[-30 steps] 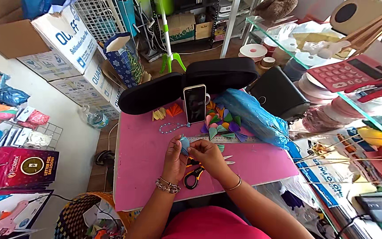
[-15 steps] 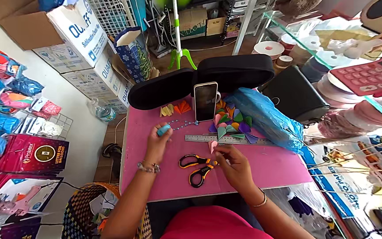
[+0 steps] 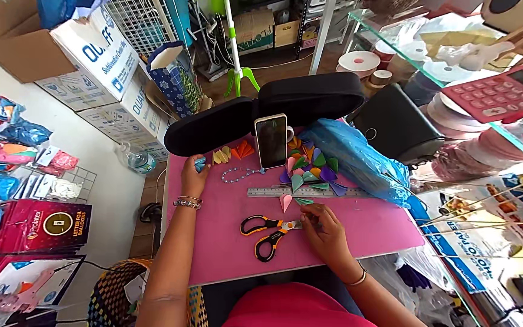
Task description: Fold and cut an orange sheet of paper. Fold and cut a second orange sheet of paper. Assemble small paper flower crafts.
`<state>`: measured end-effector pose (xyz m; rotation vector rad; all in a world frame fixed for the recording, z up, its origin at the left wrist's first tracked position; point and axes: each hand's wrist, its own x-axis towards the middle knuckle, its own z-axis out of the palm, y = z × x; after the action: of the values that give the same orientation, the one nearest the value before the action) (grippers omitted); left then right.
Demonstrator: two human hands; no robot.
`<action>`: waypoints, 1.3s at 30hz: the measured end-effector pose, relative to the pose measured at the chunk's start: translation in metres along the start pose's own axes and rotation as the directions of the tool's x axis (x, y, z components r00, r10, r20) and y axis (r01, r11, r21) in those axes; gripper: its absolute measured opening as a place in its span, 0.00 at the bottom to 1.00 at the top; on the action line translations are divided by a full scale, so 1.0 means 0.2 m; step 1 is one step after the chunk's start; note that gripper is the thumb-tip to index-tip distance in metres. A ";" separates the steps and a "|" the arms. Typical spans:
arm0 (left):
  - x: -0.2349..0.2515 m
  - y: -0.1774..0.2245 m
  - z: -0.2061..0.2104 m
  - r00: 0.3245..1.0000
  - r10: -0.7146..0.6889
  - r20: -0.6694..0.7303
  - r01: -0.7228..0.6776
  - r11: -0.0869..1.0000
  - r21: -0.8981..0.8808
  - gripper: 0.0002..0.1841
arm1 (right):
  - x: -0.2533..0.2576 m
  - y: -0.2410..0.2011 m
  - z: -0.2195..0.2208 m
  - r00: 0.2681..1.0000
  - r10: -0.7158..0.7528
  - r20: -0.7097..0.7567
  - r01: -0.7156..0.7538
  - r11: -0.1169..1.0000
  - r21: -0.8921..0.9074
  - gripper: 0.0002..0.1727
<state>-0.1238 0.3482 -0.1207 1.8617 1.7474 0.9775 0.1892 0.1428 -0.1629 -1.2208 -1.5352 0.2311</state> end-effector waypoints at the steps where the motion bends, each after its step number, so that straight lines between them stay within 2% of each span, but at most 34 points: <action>1: 0.00 0.00 0.00 1.000 0.001 -0.009 -0.001 1.000 0.016 0.23 | 0.00 0.00 0.00 1.000 0.006 0.002 -0.006 1.000 0.004 0.13; 6: -0.01 -0.02 0.02 0.993 0.031 -0.110 -0.025 0.998 0.059 0.23 | -0.01 0.00 0.00 1.000 0.016 -0.003 -0.016 1.000 0.015 0.13; 13: -0.02 -0.04 0.02 0.992 0.041 -0.122 -0.038 0.999 0.028 0.22 | -0.01 -0.01 -0.01 0.999 0.037 0.009 -0.037 0.999 0.019 0.14; 19: -0.06 -0.03 -0.07 1.000 0.011 0.019 -0.011 1.000 0.000 0.44 | -0.01 0.00 -0.01 0.999 0.042 0.012 -0.042 0.998 0.035 0.14; 21: -0.08 -0.02 -0.11 0.998 -0.028 0.048 0.026 0.999 0.040 0.45 | -0.01 -0.01 -0.01 0.999 0.043 0.013 -0.044 0.998 0.042 0.14; 25: -0.10 0.03 -0.18 0.982 -0.183 0.047 0.170 0.962 0.214 0.38 | 0.00 -0.01 -0.01 0.999 0.044 0.018 -0.045 0.998 0.045 0.14; 28: -0.08 0.04 -0.18 0.966 -0.252 0.062 0.232 0.946 0.226 0.33 | 0.00 -0.02 -0.01 0.999 0.040 0.020 -0.041 0.998 0.043 0.14; 33: -0.03 0.04 -0.13 0.967 -0.253 0.007 0.247 0.949 0.198 0.28 | 0.00 -0.01 -0.01 0.999 0.041 0.003 -0.041 0.998 0.043 0.13; 39: -0.05 0.07 -0.13 0.980 -0.200 -0.016 0.199 0.964 0.178 0.30 | -0.01 -0.02 -0.02 0.999 0.036 -0.035 -0.034 0.997 0.062 0.12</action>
<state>-0.1326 0.3327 -0.0943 1.7445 2.0342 0.7644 0.1907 0.1378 -0.1601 -1.1983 -1.4658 0.2758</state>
